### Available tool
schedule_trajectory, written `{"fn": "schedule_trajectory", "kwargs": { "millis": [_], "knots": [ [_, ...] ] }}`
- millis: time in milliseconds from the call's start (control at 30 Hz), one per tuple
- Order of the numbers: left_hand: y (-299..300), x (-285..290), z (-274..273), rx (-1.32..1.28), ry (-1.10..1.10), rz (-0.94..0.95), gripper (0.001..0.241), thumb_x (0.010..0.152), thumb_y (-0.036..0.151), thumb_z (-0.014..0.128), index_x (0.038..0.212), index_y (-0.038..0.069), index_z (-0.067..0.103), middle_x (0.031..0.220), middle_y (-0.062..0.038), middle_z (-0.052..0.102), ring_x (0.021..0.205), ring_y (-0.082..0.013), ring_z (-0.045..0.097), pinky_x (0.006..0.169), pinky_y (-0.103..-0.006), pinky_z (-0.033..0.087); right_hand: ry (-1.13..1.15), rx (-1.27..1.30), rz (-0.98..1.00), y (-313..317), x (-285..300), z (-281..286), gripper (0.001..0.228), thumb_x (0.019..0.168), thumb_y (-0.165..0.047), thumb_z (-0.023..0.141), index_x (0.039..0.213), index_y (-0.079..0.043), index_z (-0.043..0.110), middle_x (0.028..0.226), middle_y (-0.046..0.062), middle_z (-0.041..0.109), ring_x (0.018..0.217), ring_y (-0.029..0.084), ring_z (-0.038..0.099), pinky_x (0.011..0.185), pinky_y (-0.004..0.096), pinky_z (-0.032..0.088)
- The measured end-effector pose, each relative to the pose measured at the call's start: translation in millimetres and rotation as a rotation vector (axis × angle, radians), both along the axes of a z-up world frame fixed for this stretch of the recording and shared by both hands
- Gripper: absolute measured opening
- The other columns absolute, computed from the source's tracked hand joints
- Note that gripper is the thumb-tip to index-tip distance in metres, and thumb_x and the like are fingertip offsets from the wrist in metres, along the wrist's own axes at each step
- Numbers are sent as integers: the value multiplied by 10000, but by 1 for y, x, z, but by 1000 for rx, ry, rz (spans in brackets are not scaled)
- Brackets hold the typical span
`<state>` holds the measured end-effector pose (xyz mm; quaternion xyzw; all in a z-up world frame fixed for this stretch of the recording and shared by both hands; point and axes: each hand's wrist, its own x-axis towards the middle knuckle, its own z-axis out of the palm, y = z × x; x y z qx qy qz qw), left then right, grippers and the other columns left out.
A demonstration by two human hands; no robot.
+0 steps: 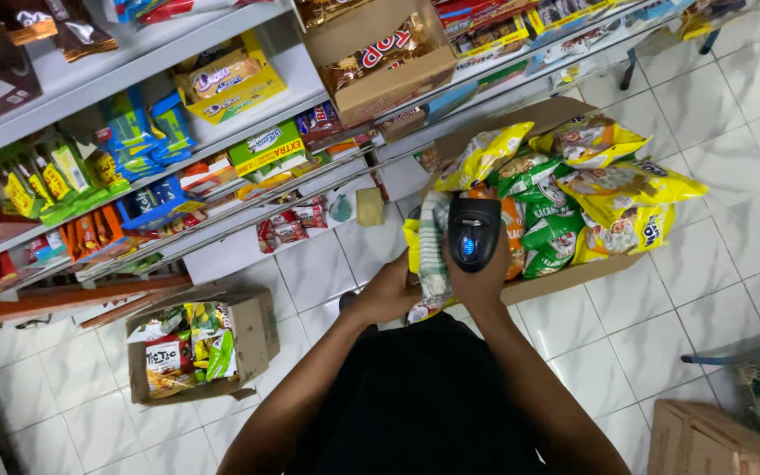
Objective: The person scans barcodes on snack bags using a handheld scanner and places them onto a store shelf. The person then sprays a cleaning solution onto a cloth and wipes the metal shelf rail.
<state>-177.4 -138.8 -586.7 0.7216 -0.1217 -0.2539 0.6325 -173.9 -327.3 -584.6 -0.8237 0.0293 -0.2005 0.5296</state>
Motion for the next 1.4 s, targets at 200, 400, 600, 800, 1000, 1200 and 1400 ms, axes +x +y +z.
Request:
{"fn": "schedule_trajectory", "kwargs": {
  "millis": [200,400,600,800,1000,1200,1400],
  "knots": [
    [44,19,17,-281,-29,178,812,841,-2,743,1551,49,352,1411,-69,559,1238,-175,550,1042,-348,460,-32,-247,245,29,-38,4,694,703,-146,866,1297,13,544,1218,239,612,1133,444,622,982,478,530],
    [82,5,10,-240,253,256,569,957,-25,638,1483,57,437,1221,-53,636,1018,-144,605,894,-314,560,48,-16,154,15,-48,-14,740,673,-152,891,1278,56,518,1053,171,679,920,270,689,824,384,554],
    [78,-7,-21,-427,351,238,664,834,-69,602,1461,83,445,1295,-47,645,1143,-168,644,988,-355,540,205,404,-19,21,-27,-10,428,801,-38,832,1173,-13,623,1019,36,697,861,116,672,769,283,567],
    [67,12,-5,-424,313,498,533,985,155,664,1466,62,453,1307,-91,639,1190,-197,613,1018,-357,511,312,377,148,26,-44,3,412,724,-54,841,1081,-49,635,890,17,702,743,111,664,655,290,545],
    [89,25,-4,-499,228,600,428,1026,186,630,1405,37,499,1304,-80,664,1177,-183,639,1027,-358,524,306,305,-96,-21,-65,-2,326,755,-72,844,1025,-28,668,893,18,687,760,103,639,687,289,536],
    [63,26,-8,-535,306,493,317,1010,152,652,1303,52,584,1230,-70,698,1102,-151,672,970,-352,548,103,226,-444,-76,-66,-5,275,893,-121,847,1065,-28,654,946,28,689,810,100,619,760,279,527],
    [-22,40,-15,-425,377,293,313,1011,171,702,1277,25,629,1093,-62,733,878,-124,681,745,-295,556,270,80,-199,-108,-48,-61,312,908,-145,802,1150,-11,658,972,69,726,859,134,663,767,293,528]
  ]
}}
